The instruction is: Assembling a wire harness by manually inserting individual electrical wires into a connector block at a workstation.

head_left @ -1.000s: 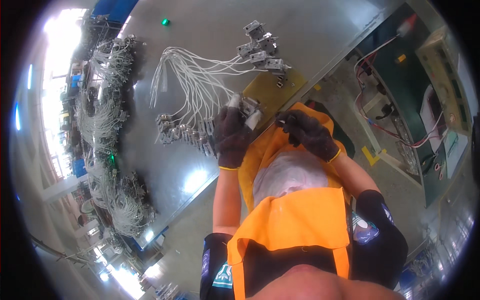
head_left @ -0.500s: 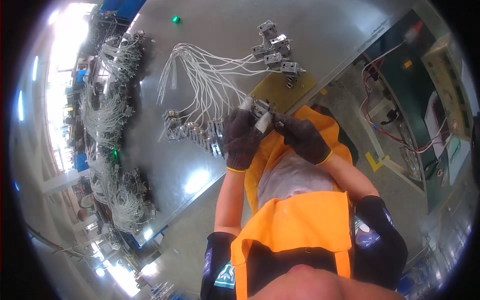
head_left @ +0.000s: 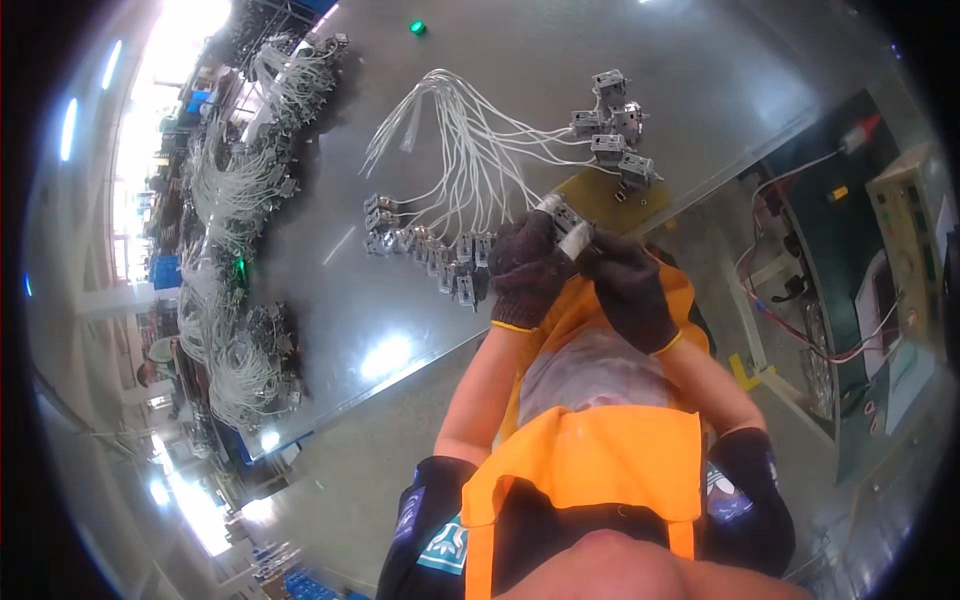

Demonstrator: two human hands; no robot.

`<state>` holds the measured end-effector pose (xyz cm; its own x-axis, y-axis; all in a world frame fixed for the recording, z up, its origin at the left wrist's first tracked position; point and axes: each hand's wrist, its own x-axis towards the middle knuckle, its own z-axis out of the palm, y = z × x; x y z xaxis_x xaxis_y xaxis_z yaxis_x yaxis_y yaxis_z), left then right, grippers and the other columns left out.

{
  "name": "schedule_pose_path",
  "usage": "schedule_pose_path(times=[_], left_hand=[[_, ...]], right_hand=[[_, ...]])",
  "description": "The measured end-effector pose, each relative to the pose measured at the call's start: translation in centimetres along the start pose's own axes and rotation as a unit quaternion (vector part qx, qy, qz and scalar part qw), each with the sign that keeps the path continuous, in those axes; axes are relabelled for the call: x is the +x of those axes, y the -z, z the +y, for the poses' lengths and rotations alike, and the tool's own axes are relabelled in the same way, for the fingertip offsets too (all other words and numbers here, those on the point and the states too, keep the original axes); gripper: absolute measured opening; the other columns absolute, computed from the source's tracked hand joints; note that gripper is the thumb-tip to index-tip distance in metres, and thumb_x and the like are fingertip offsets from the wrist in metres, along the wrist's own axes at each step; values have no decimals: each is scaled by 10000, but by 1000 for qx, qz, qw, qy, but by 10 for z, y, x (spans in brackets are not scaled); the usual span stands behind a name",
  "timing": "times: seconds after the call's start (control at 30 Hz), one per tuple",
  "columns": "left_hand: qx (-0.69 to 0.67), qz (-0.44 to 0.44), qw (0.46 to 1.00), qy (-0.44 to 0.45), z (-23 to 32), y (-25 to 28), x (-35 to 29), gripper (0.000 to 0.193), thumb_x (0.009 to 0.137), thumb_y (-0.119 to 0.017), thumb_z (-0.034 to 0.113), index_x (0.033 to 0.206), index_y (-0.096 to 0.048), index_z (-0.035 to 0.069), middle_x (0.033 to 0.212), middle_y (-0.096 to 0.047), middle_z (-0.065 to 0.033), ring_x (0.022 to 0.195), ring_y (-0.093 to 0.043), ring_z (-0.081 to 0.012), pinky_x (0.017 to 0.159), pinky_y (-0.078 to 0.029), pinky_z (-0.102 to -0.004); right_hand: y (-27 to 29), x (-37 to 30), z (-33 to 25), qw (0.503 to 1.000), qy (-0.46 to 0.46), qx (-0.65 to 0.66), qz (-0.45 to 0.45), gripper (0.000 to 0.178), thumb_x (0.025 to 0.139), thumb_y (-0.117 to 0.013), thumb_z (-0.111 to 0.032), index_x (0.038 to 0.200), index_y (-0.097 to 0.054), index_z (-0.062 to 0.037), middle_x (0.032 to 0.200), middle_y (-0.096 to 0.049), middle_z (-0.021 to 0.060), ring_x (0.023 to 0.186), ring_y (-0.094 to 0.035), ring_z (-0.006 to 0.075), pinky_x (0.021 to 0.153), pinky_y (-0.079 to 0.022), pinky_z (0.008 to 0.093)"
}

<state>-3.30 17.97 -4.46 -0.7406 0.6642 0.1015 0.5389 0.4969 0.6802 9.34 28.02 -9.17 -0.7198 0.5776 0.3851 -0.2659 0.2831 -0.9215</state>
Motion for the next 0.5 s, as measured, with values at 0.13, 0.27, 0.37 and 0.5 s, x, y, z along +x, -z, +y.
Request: schedule_pose_path(times=[0.13,0.27,0.37,0.5], left_hand=[[62,32,997,-41,2,-1,0,479,822,-740,338,1201,-652,59,969,-689,-184,875,-669,-332,799,-522,-411],[51,33,998,-18,8,2,-3,477,808,-758,317,1200,-655,65,950,-684,-181,873,-663,-336,796,-519,-419],[30,6,1000,0,4,4,-1,516,785,-784,316,1207,-644,55,1034,-660,-190,969,-636,-353,865,-492,-428],[102,30,985,-138,-7,11,-4,680,770,-806,284,1321,-522,5,1138,-604,-231,1029,-609,-373,881,-487,-439]], right_hand=[[12,13,-1,967,92,-205,-121,162,891,-618,-8,1041,-670,-41,983,-667,101,858,-649,194,733,-523,294],[7,15,-31,880,-416,230,-14,135,949,-566,-162,1052,-636,-109,814,-654,33,538,-578,157,471,-452,257],[8,-8,3,747,-488,446,-64,185,987,-486,-237,1026,-604,-100,802,-643,37,434,-508,128,388,-393,242],[5,-6,-10,660,-458,592,-65,192,902,-587,-72,1089,-633,-76,795,-622,17,544,-553,121,467,-446,239]])
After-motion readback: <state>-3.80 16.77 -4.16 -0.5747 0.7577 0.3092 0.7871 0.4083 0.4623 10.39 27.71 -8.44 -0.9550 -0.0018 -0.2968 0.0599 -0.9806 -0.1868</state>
